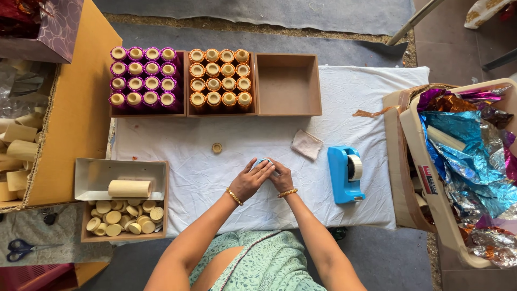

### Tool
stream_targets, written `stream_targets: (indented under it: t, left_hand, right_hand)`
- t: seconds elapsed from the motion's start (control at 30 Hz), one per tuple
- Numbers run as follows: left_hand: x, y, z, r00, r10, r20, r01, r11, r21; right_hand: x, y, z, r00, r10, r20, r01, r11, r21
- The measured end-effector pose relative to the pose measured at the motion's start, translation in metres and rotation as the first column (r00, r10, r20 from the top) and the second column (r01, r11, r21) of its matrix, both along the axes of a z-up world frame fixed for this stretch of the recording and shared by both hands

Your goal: The person sits at a table and wraps small cylindrical candle holders with shiny metallic foil. They use a small cloth to wipe the items, apply tape from a blue dispenser to secure the foil, and place the finished wrapped candles into a cardboard box.

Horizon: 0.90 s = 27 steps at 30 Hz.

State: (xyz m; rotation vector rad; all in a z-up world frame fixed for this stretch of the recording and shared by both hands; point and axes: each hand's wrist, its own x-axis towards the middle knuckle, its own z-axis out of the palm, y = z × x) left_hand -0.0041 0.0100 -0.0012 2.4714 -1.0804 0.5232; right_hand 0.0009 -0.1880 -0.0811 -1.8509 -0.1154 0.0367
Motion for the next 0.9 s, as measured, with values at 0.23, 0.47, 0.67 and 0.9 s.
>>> stream_targets:
  t: [0.23, 0.47, 0.67, 0.9]
  left_hand:
    - [0.002, -0.004, -0.007, 1.000, 0.029, -0.001, -0.029, 1.000, -0.006]
    - [0.004, -0.003, 0.002, 0.995, 0.002, -0.098, -0.005, 1.000, -0.027]
    - [0.004, 0.008, 0.008, 0.997, -0.080, -0.016, 0.078, 0.994, -0.082]
    - [0.009, -0.001, -0.005, 0.993, -0.059, -0.104, 0.049, 0.993, -0.105]
  right_hand:
    - [-0.001, 0.002, 0.002, 1.000, -0.014, 0.006, 0.015, 1.000, -0.023]
    - [0.000, -0.003, -0.012, 1.000, -0.002, 0.023, 0.003, 1.000, -0.013]
    - [-0.001, 0.000, -0.003, 1.000, -0.002, 0.006, 0.003, 0.999, -0.034]
    - [0.000, 0.002, 0.004, 1.000, -0.006, 0.019, 0.007, 0.999, -0.048]
